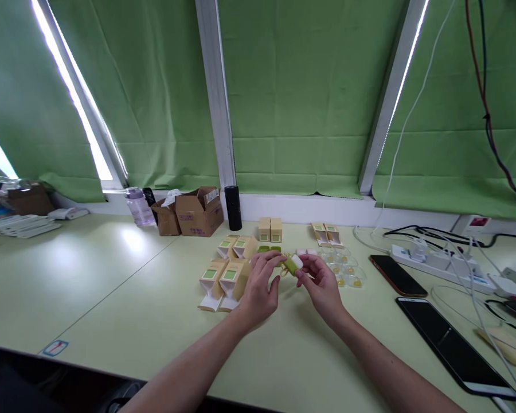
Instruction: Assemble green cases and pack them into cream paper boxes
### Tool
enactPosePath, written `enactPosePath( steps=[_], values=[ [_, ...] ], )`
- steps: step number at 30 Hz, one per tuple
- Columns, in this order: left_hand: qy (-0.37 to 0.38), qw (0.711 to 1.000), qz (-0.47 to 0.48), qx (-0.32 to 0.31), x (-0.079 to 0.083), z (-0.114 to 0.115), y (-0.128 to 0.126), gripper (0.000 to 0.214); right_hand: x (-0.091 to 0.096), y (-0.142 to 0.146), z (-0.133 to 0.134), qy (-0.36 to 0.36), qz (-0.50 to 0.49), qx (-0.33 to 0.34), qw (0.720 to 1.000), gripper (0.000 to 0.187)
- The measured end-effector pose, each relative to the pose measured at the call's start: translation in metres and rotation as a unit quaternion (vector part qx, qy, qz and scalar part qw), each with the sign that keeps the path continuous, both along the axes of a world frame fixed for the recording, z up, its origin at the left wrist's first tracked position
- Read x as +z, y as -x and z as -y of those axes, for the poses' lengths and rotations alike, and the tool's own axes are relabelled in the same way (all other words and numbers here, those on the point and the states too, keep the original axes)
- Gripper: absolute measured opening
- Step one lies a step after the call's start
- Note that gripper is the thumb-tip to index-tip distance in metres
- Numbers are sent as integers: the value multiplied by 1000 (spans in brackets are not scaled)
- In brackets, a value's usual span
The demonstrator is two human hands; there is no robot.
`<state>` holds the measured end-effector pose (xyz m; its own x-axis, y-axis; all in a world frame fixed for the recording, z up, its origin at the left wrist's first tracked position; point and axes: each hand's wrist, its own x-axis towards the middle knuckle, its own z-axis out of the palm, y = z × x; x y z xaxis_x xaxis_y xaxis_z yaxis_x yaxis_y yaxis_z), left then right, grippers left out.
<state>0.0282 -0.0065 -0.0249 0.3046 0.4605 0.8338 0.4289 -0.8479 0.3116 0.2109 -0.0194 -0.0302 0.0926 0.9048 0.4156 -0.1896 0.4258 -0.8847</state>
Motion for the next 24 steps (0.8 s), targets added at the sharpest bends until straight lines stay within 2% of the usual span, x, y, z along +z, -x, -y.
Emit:
enactPosePath(
  steps=[8,17,24],
  values=[
    [-1,999,-26,32,-3,-2,0,55,-1,0,-3,31,-33,13,999,50],
    [2,999,-23,32,-2,-2,1,48,8,1,1,86,-27,53,995,57],
    [21,999,-17,20,-3,-2,-1,45,7,-2,0,82,-17,53,995,57]
  ],
)
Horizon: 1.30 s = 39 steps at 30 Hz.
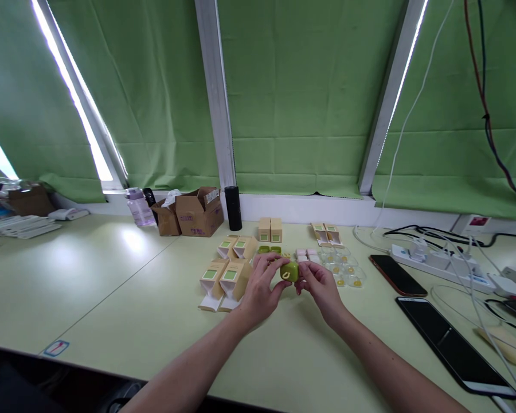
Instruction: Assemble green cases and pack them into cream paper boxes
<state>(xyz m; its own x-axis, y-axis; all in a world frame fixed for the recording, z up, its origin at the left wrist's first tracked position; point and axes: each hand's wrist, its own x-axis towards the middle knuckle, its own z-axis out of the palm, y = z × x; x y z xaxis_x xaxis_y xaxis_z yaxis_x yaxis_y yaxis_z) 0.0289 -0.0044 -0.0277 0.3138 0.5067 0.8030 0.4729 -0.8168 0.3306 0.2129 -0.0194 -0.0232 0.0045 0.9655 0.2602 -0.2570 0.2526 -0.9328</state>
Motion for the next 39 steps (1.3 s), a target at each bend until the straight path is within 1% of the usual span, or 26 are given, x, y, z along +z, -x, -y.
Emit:
enactPosePath(
  steps=[6,10,13,15,16,17,18,20,21,22,23,24,26,27,29,33,36,39],
  values=[
    [42,998,53,-7,0,-4,-1,40,-1,-3,1,-5,17,4,1000,59],
    [60,995,75,-8,1,-5,-1,38,-3,-5,-1,-12,42,-17,999,60],
    [73,994,86,-7,0,-7,0,36,-4,-9,-2,-39,108,-56,992,55],
    [82,992,94,-7,0,-7,0,35,-3,-14,-1,-72,193,-94,974,45],
    [86,991,100,-6,-1,-8,0,34,-1,-16,0,-95,256,-116,955,38],
    [90,990,106,-5,-1,-9,0,34,1,-19,2,-121,331,-139,925,31],
    [95,989,112,-4,-2,-9,1,34,3,-22,3,-149,414,-163,883,24],
    [106,986,125,-1,-3,-11,1,33,10,-28,5,-178,565,-204,780,16],
    [114,984,134,1,-3,-13,1,33,14,-32,5,-169,621,-219,733,15],
    [124,981,146,1,-4,-15,1,33,18,-35,5,-147,666,-230,695,14],
    [138,977,161,1,-5,-17,1,33,21,-39,4,-118,701,-235,662,14],
    [155,972,177,-1,-7,-19,1,33,25,-44,3,-86,729,-238,635,13],
    [198,958,207,-9,-8,-24,1,36,30,-53,1,-35,769,-237,593,11],
    [218,951,220,-14,-9,-26,1,39,32,-58,0,-21,782,-235,577,10],
    [255,937,238,-29,-8,-27,1,45,33,-67,-3,-6,798,-234,555,11],
    [308,912,263,-68,-1,-23,1,54,31,-77,-5,-5,818,-220,531,18],
    [329,899,279,-78,4,-19,1,60,30,-75,-5,-13,821,-211,531,22],
    [335,896,281,-77,6,-18,0,62,29,-64,-1,-38,811,-186,553,20]
  ],
)
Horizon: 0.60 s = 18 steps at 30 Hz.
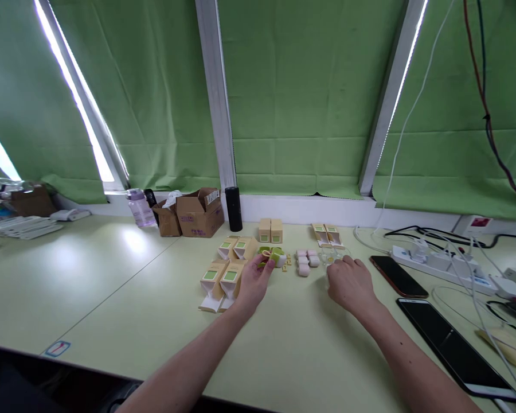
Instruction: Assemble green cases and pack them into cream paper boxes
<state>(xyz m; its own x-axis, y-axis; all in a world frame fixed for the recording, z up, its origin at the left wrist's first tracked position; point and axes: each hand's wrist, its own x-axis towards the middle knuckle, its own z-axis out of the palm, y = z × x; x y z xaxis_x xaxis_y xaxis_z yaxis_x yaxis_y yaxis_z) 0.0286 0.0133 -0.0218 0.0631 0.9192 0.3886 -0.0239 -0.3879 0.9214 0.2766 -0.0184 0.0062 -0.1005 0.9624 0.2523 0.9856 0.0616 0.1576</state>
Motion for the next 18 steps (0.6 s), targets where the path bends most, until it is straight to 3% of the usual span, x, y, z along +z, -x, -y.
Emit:
enactPosePath(
  steps=[8,10,14,18],
  values=[
    [9,1000,7,-6,3,2,1,61,-6,42,17,6,-96,181,979,14],
    [15,1000,14,-6,3,2,1,62,-7,43,19,7,-136,185,973,22],
    [23,1000,21,3,2,1,1,61,-12,35,14,39,-227,163,959,59],
    [34,999,39,8,5,1,0,63,-25,27,2,87,-322,119,935,50]
  ],
)
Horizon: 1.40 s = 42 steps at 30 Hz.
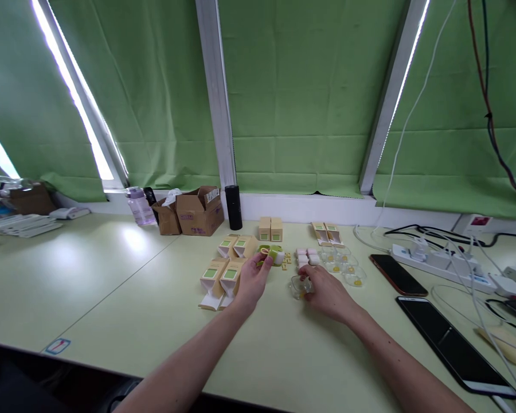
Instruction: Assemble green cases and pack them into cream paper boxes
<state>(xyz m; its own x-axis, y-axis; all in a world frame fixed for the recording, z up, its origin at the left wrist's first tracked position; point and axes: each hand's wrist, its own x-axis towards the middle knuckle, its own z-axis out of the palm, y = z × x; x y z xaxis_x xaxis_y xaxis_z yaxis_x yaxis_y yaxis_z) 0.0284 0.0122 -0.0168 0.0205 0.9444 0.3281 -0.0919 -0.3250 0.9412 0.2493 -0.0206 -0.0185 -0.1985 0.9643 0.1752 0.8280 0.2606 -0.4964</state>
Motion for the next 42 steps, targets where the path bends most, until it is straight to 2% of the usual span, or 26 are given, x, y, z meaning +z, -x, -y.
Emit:
enactPosePath(
  steps=[2,4,5,7,9,11,14,17,21,25,30,36,39,42],
  values=[
    [4,1000,15,0,3,1,-1,64,-4,-2,-7,16,-107,7,994,44],
    [9,1000,29,-1,5,3,-2,64,-5,-2,-12,51,-275,47,959,42],
    [13,999,36,-1,6,4,-2,63,-4,-2,-13,78,-366,77,924,44],
    [23,999,47,-2,8,5,-2,63,-1,0,-12,134,-520,141,832,48],
    [29,998,53,0,7,4,-2,63,0,3,-9,179,-612,189,747,50],
    [33,998,55,4,7,3,-2,63,-1,7,-6,206,-659,209,693,48],
    [34,998,56,9,6,2,-3,63,-7,14,-5,224,-694,205,652,46],
    [32,998,55,9,5,3,-3,64,-14,20,-5,224,-713,194,636,46],
    [33,998,46,8,4,3,-2,63,-16,25,-5,211,-726,176,631,46],
    [32,999,37,4,4,3,-2,62,-14,23,-4,170,-722,154,653,45],
    [32,999,40,1,4,4,-2,61,-14,24,-5,96,-694,108,705,54],
    [29,998,47,4,6,5,-3,62,-21,30,-9,8,-597,63,800,68],
    [30,998,54,6,8,6,-4,62,-24,32,-9,-9,-560,59,826,70],
    [31,998,58,4,8,6,-3,61,-27,35,-8,-14,-542,63,838,69]
  ],
)
